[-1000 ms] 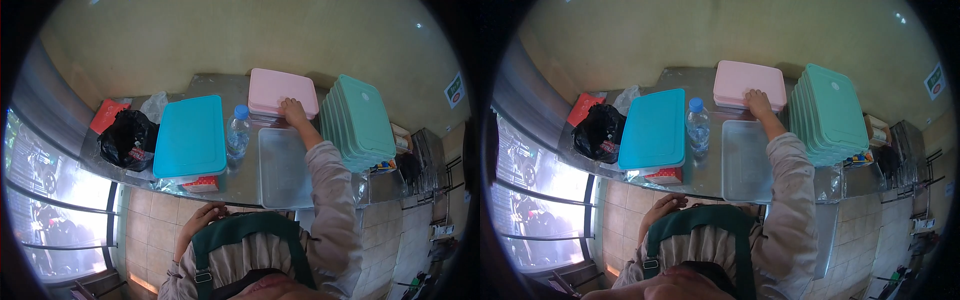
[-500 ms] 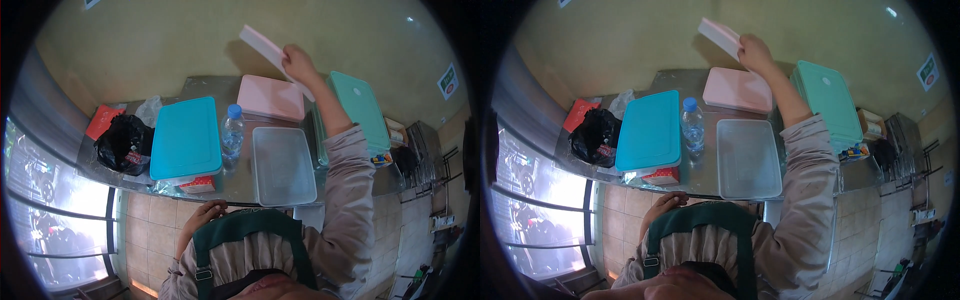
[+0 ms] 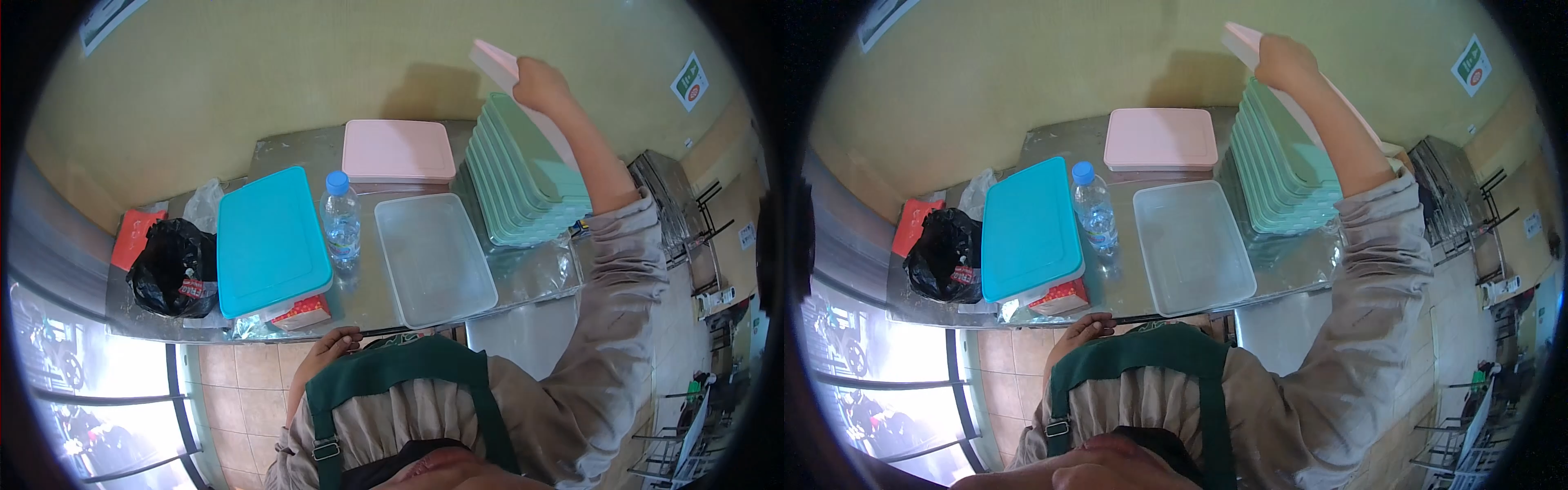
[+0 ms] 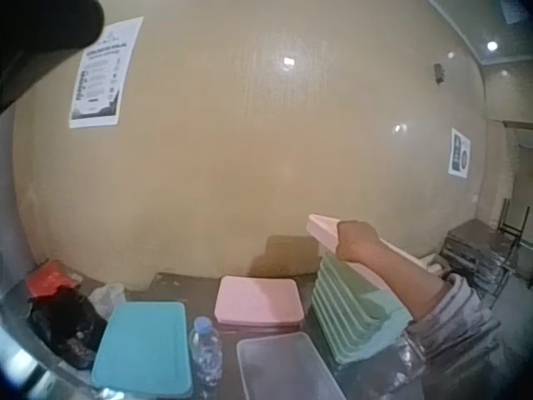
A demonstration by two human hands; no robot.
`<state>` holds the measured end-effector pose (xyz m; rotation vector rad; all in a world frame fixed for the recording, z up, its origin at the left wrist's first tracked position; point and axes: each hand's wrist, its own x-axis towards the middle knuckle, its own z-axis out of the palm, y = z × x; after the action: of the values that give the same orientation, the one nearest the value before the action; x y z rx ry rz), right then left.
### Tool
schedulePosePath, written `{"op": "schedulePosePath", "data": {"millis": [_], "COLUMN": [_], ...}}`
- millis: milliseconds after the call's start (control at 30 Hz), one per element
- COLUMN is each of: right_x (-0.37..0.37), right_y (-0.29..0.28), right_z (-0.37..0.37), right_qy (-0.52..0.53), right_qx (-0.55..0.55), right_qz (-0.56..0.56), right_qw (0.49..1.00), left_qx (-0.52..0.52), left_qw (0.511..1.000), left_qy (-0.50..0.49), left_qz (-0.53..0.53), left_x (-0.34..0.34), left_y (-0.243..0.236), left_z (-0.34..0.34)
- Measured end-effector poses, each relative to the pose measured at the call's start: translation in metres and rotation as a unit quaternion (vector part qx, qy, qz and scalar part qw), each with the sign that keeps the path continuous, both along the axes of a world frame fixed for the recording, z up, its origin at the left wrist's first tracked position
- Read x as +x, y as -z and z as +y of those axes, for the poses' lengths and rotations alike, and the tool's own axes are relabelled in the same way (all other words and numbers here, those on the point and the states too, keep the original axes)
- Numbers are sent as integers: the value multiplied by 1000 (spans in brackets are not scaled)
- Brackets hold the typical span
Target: Organizing and stacking plastic food containers and lids on a table.
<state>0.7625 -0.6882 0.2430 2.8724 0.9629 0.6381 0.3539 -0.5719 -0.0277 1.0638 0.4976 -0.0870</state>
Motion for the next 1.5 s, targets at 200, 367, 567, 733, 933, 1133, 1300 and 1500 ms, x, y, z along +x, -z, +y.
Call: {"op": "schedulePosePath", "data": {"millis": [200, 367, 567, 733, 933, 1133, 1300, 1500], "right_x": [23, 36, 43, 27, 3, 5, 16, 12], "right_y": [64, 88, 79, 71, 92, 236, 301, 281], "right_z": [-21, -26, -20, -5, 55, 100, 92, 96], "right_qy": [113, 125, 104, 109, -45, -191, -223, -302], "right_qx": [-45, -11, -15, -106, -83, -126, -91, -62], "right_qz": [54, 65, 86, 86, 32, 59, 23, 6], "right_qw": [991, 990, 991, 985, 995, 972, 970, 951], "left_qx": [14, 0, -17, -33, -41, 6, 29, 55], "left_qw": [999, 1000, 1000, 999, 999, 1000, 999, 998], "left_qy": [31, 25, 14, -3, -28, -21, -22, -31], "left_qz": [-7, 1, 5, 14, 17, -7, -1, 0], "left_x": [8, 12, 11, 10, 7, -3, -8, -16], "left_y": [8, 3, 7, 9, 11, 14, 21, 14], "left_z": [6, 8, 14, 18, 16, 15, 15, 6]}}
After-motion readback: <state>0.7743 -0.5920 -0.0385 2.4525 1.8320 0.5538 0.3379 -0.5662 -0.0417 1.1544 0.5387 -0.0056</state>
